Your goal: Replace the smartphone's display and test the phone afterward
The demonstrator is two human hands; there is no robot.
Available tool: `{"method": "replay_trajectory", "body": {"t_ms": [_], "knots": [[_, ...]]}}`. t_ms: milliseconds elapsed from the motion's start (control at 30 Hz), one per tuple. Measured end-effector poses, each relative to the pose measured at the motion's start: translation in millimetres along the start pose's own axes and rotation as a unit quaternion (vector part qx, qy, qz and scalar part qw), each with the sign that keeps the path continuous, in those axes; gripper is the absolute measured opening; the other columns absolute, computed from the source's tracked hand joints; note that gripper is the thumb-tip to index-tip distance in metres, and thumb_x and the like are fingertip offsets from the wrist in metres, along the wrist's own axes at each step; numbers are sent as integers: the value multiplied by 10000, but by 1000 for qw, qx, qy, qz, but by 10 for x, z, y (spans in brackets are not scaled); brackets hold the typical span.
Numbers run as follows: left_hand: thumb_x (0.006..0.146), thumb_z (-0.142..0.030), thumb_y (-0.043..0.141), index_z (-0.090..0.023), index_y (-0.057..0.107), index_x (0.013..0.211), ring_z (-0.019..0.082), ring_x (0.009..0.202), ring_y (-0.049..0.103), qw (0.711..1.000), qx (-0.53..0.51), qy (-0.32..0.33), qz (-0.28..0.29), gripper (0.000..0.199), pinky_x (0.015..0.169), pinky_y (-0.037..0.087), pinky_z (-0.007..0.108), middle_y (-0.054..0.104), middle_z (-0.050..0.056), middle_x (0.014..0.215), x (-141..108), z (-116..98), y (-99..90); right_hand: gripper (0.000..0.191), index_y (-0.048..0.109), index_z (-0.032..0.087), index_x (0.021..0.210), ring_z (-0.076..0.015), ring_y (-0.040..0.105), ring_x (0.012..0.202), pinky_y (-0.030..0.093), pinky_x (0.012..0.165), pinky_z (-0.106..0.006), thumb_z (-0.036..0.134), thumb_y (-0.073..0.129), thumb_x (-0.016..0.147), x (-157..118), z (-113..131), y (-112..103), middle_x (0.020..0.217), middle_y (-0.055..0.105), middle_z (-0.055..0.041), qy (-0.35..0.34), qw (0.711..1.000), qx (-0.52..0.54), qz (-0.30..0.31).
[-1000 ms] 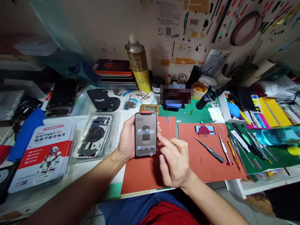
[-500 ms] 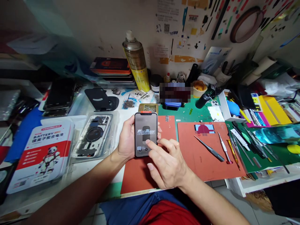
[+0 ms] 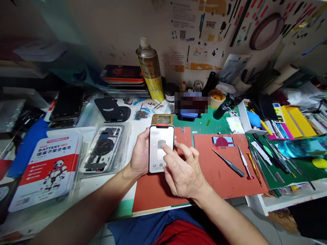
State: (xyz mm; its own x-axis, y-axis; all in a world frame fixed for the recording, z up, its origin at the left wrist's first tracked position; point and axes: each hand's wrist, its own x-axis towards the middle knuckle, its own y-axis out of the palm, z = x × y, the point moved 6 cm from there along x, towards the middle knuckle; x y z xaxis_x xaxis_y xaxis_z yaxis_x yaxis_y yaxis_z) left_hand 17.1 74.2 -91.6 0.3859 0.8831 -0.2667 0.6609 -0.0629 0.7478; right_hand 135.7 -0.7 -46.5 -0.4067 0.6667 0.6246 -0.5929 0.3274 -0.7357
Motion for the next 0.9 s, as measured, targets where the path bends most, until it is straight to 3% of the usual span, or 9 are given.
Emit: {"method": "replay_trajectory", "body": {"t_ms": [200,333,433,500,633,733,900], "knots": [[933,-647,588,-111,759,1137,277,871,771,1000,5,8,-19,599,813,610,347,807,121,983,6,-2,-31,392,618,188,1295,-353,554,1316,398,1047,-516,156,615,905,19,-17,25,1464,694,-97,4,1000,-1,3],[944,-626,568,-119,762,1107,283,873,771,1000,-1,12,6,567,778,609,337,801,118,936,14,-21,14,394,612,198,1299,-341,566,1321,418,1040,-521,151,612,908,23,-1,-44,1454,699,-115,7,1000,17,-9],[961,-659,498,-97,751,1100,287,843,761,999,-5,-7,34,632,751,618,357,788,154,959,22,-33,43,333,631,156,1226,-331,605,1224,452,991,-516,120,610,896,-40,53,-202,1387,730,-167,-4,998,37,-47],[972,-675,444,-82,740,1115,279,788,750,999,-8,-21,42,678,714,622,365,778,171,959,26,-45,45,273,656,135,1154,-316,627,1122,484,934,-496,113,600,888,-118,113,-260,1318,759,-184,-29,998,48,-39],[985,-674,390,-68,734,1126,272,734,740,999,-15,-22,33,710,700,630,376,772,181,932,34,-77,34,214,695,99,1085,-309,628,1079,513,891,-464,145,587,905,-277,214,-203,1282,772,-192,-85,995,48,23],[998,-662,349,-62,733,1117,273,732,738,999,-11,-22,30,723,696,631,376,768,191,931,35,-77,44,235,702,82,1120,-317,619,1124,502,918,-468,167,596,928,-318,208,-132,1335,752,-189,-81,996,30,38],[1007,-673,293,-67,738,1115,267,760,732,999,-23,-37,27,759,705,635,377,753,176,941,26,-64,58,211,702,97,1077,-301,647,1074,520,861,-458,155,564,928,-317,211,-146,1274,776,-197,-81,996,32,8]]}}
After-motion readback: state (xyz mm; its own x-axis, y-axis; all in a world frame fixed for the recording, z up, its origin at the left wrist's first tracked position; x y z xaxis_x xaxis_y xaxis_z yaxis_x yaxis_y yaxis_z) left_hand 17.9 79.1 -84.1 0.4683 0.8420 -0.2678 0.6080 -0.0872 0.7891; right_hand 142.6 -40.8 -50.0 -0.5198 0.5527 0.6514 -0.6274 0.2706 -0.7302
